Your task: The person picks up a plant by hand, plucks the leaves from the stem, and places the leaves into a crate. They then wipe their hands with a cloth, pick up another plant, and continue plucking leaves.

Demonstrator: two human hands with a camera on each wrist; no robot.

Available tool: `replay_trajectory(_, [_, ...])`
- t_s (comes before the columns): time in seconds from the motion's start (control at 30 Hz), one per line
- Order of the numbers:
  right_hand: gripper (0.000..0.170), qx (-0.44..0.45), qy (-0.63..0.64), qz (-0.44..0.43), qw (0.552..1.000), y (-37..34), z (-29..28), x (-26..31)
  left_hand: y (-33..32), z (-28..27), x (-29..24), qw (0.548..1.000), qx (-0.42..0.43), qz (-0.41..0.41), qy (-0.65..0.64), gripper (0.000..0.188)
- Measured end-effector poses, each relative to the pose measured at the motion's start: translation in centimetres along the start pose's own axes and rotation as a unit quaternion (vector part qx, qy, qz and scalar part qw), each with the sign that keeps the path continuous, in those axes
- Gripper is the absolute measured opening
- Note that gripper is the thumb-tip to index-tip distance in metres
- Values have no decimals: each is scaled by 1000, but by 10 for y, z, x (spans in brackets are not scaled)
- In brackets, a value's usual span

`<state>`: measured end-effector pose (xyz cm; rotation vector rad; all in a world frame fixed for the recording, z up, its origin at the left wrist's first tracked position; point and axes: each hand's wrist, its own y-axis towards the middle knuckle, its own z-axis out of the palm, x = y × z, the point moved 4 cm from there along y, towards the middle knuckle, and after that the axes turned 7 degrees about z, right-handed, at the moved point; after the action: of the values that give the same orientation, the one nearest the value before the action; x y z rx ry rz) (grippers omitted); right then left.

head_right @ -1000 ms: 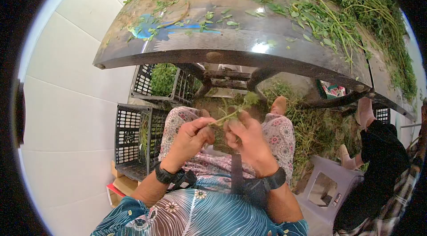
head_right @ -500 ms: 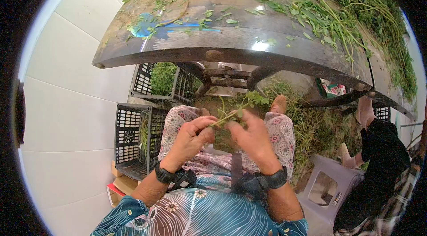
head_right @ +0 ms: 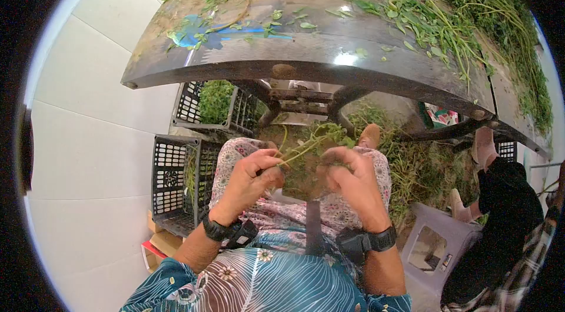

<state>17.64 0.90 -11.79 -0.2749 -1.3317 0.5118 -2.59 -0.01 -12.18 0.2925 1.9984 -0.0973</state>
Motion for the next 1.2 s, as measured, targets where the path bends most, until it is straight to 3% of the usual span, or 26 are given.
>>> replay_trajectory(0.03, [10, 16, 8, -2, 1000, -2, 0, -1, 0, 0, -2, 1000, -5, 5, 13, 16])
replay_trajectory(0.13, [22, -42, -155, -67, 985, -6, 4, 11, 0, 2, -4, 998, 7, 14, 59, 16])
replay_trajectory(0.23, [22, -77, -353, -252, 898, -7, 24, 24, 1, 3, -15, 995, 26, 28, 91, 17])
replay_trajectory(0.33, [21, -60, -469, -256, 843, -1, 31, 19, 1, 4, -18, 992, 30, 49, 115, 18])
replay_trajectory(0.43, [13, -135, -372, -251, 883, 5, 23, 14, -2, 2, -15, 992, 27, 47, 114, 17])
replay_trajectory(0.5, [11, -100, -86, -132, 983, 9, 5, 9, -4, 1, -9, 997, 19, 16, 66, 17])
replay_trajectory(0.53, [11, -79, 62, -66, 993, 9, -2, 7, -4, 1, -6, 999, 16, 2, 42, 17])
replay_trajectory(0.63, [11, -20, 107, -35, 993, -6, -4, 20, -2, -1, -3, 1000, 7, 7, 23, 16])
replay_trajectory(0.8, [17, 93, -64, 51, 992, -12, 1, -12, 1, 1, -6, 999, -12, 36, 35, 18])
replay_trajectory(0.9, [16, 77, -22, 95, 992, -10, 9, -22, 0, 2, -7, 998, -11, 44, 32, 19])
replay_trajectory(1.0, [14, 34, 128, 79, 988, -4, 18, -17, -1, 4, -10, 998, 13, 29, 45, 19])
replay_trajectory(1.1, [11, 29, 197, 22, 980, 5, 16, -20, -1, 6, -14, 997, 47, 18, 54, 20])
replay_trajectory(1.2, [16, 17, 116, 27, 993, 5, 17, -19, 1, 9, -16, 997, 74, 0, -16, 20])
